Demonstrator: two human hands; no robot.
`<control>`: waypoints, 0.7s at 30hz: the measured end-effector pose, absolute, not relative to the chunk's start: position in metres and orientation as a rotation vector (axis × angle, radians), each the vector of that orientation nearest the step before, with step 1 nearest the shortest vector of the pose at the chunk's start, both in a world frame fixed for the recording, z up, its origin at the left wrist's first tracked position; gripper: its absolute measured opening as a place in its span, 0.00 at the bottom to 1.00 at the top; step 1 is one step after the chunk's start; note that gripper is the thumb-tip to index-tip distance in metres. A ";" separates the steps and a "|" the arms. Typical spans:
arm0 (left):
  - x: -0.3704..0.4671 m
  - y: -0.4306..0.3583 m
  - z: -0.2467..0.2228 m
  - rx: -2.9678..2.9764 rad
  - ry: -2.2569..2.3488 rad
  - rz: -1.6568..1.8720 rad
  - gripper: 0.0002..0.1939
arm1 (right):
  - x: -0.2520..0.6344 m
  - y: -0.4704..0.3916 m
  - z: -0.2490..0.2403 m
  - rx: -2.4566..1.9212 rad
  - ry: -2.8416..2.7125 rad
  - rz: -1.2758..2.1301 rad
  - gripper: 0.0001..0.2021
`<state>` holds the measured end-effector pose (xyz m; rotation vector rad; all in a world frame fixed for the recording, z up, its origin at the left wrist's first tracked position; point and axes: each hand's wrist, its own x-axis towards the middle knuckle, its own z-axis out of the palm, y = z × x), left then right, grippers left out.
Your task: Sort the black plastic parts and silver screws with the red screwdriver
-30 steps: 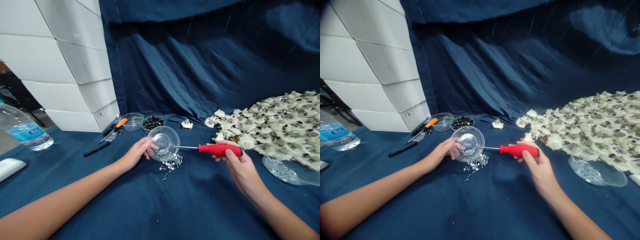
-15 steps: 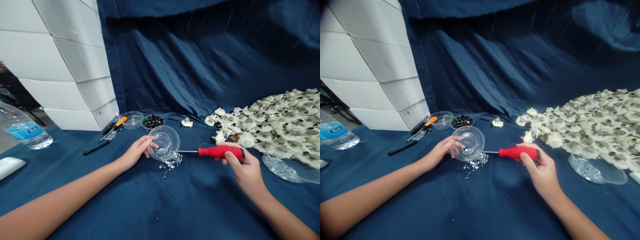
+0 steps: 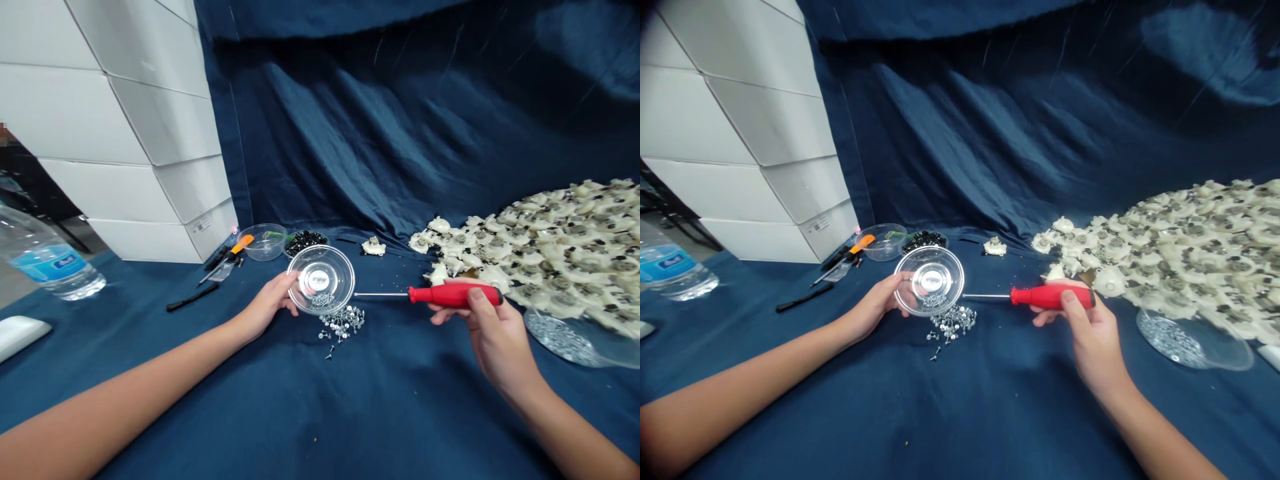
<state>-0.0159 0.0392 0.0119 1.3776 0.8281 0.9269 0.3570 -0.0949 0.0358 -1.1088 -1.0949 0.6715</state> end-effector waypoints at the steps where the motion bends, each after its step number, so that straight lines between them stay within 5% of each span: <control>1: -0.016 0.039 0.012 1.379 0.825 0.925 0.36 | 0.356 -0.095 0.037 -1.101 -1.074 0.689 0.16; 21: -0.014 0.040 0.010 1.344 0.815 0.935 0.38 | 0.345 -0.097 0.038 -1.266 -1.230 0.777 0.19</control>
